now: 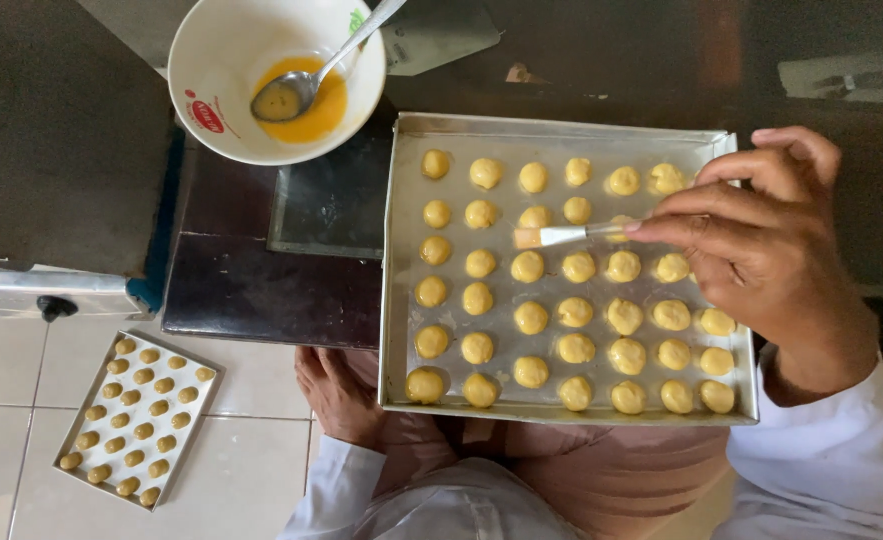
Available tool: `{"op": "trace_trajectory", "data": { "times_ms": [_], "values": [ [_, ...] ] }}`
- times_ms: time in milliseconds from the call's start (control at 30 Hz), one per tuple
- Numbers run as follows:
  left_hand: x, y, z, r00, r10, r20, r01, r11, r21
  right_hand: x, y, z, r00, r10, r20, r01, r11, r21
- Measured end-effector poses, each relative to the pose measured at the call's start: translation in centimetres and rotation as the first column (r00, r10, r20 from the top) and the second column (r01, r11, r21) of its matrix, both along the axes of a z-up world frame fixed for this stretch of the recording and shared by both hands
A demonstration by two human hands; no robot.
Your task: Applying egg wash to small dough balls on a baking tray using a pastry brush to prepare them for baking.
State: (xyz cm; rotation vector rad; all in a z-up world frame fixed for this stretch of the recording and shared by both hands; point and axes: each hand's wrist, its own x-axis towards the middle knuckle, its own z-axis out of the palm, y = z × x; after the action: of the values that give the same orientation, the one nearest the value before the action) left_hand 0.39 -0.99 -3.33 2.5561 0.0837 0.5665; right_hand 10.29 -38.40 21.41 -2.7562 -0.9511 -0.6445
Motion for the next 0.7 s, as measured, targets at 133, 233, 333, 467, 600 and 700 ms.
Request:
{"op": "trace_trajectory", "data": {
  "times_ms": [133,233,333,467,600,700],
  "values": [
    [-0.3,0.2,0.0,1.0,-0.001,0.005,0.001,1.0,-0.014,-0.6,-0.4,1.3,0.997,-0.077,0.018,0.077,0.997,0.008],
    [-0.2,0.0,0.5,0.999,-0.033,0.022,0.034,0.999,-0.04,-0.7,-0.4,1.1,0.993,-0.101,0.061,0.096,0.992,0.078],
    [-0.2,0.2,0.0,0.999,-0.027,0.044,0.028,1.0,-0.013,-1.0,-0.4,0.9,0.993,-0.106,0.059,0.106,0.994,-0.001],
    [-0.3,0.0,0.7,1.0,0.004,0.014,-0.004,1.0,-0.029,-3.3,0.1,1.4,0.982,-0.181,0.048,0.185,0.979,-0.09],
    [-0.5,0.1,0.8,1.0,-0.004,-0.003,0.004,1.0,-0.012,-6.1,1.6,2.3,0.982,-0.182,-0.045,0.181,0.983,-0.018],
    [-0.6,0.2,0.6,1.0,-0.004,-0.012,0.003,1.0,-0.018,-7.7,3.1,2.4,0.977,-0.213,0.014,0.214,0.976,-0.048]
  ]
}}
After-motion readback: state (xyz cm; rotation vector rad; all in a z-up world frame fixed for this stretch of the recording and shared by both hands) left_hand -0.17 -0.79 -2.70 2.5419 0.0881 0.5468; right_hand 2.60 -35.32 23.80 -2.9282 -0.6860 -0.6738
